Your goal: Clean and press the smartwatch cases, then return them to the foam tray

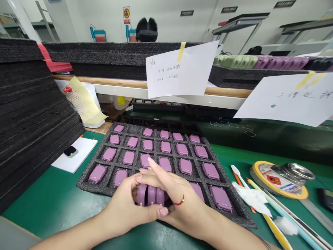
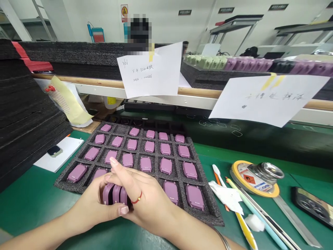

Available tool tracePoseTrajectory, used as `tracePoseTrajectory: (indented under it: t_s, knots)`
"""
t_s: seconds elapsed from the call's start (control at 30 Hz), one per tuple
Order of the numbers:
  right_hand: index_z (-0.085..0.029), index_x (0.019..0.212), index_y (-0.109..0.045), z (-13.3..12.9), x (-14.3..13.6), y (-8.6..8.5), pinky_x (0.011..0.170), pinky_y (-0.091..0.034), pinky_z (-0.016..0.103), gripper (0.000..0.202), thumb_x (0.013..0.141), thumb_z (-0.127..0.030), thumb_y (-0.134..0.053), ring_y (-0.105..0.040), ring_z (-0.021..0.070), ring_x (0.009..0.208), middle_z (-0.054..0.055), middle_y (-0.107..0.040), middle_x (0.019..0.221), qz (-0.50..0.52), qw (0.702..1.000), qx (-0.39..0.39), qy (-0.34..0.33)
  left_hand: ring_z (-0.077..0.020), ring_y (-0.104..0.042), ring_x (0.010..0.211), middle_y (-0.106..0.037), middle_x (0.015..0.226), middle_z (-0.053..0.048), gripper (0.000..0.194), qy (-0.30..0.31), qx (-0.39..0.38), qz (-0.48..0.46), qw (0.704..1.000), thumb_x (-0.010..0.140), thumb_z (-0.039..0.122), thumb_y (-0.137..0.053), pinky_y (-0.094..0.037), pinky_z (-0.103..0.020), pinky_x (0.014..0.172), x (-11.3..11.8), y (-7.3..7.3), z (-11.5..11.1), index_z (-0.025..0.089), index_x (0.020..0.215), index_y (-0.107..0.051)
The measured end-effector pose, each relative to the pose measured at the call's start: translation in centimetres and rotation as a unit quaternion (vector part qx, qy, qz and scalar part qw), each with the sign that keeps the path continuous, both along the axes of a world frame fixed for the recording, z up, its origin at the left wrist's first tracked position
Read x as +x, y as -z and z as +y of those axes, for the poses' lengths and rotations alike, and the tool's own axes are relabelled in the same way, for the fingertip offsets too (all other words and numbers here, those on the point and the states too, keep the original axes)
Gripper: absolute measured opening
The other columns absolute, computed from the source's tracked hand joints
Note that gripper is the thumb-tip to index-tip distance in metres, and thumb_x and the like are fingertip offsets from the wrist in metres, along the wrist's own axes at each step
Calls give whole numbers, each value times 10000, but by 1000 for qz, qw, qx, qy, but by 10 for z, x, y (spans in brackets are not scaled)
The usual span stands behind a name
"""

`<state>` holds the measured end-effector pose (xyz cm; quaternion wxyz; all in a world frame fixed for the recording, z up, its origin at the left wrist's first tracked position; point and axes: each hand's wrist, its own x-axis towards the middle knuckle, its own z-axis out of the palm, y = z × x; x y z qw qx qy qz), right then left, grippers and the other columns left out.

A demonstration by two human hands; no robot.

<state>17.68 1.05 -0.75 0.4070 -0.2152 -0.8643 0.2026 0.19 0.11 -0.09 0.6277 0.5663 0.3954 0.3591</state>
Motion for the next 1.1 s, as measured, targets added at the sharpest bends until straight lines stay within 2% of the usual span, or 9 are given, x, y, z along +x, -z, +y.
tracePoseTrajectory:
  t_s: [0.1,0.2,0.33,0.43,0.57,0.67,0.83,0.97,1.1]
  knots:
    - [-240,1596,-15,1,0,1,1144,-424,365,707,1046,-414,-425,-531,190,1332,87,-637,1353,-4,1000,18,-12,-209,-636,806,-702,837,-29,302,-12,15,25,999,653,297,-849,-526,-292,698,0,0,-1,176,895,-713]
    - [-244,1595,-27,3,1,2,1158,-403,402,675,1055,-350,-418,-507,195,1353,92,-632,1351,-11,999,30,-13,-214,-653,800,-733,867,-32,335,-24,25,28,999,637,305,-862,-541,-299,712,0,0,-1,188,919,-726]
    - [-235,1588,-81,3,3,-1,1186,-344,469,847,956,-354,-632,-423,265,1415,156,-491,1480,-3,999,41,-28,-237,-693,882,-767,938,-38,432,-64,98,91,989,607,333,-908,-556,-308,806,-3,-1,-1,203,981,-738]
    - [-261,1578,-129,3,7,-6,1170,-360,477,942,875,-542,-688,-483,288,1360,145,-490,1463,67,996,-46,-26,-212,-710,976,-770,1057,-11,463,-57,204,122,970,673,287,-888,-538,-280,907,-6,-2,-3,261,1099,-710]
    - [-310,1507,-330,3,8,-7,1131,-392,427,549,1019,-540,-430,-544,224,1260,73,-594,1310,191,959,-205,31,-150,-732,962,-771,1086,43,517,-49,294,104,949,681,183,-878,-547,-201,882,-8,0,-5,312,1136,-669]
    - [-294,1435,-412,4,4,-5,1060,-454,401,484,1025,-550,-403,-600,209,1157,67,-617,1221,245,915,-318,47,-129,-733,972,-771,1081,63,532,-54,310,104,943,679,161,-878,-541,-175,893,-7,1,-5,326,1133,-657]
    - [-262,1415,-410,5,1,-9,998,-486,442,649,947,-710,-403,-652,239,1077,97,-609,1239,192,869,-454,37,-144,-733,993,-772,1097,37,497,-45,317,89,943,712,167,-860,-545,-190,893,-4,0,-1,313,1138,-650]
    - [-217,1418,-400,3,2,-14,941,-520,414,763,893,-770,-436,-674,222,969,73,-684,1056,164,826,-540,-12,-161,-752,872,-788,1034,16,450,-61,323,92,940,710,187,-862,-569,-212,801,-4,2,-1,287,1103,-667]
    - [-213,1415,-412,-2,0,-18,916,-530,376,809,841,-768,-544,-663,209,953,60,-673,1058,151,813,-561,-30,-131,-736,724,-792,945,44,461,-64,315,109,941,704,188,-869,-560,-189,704,-6,5,-3,302,1106,-675]
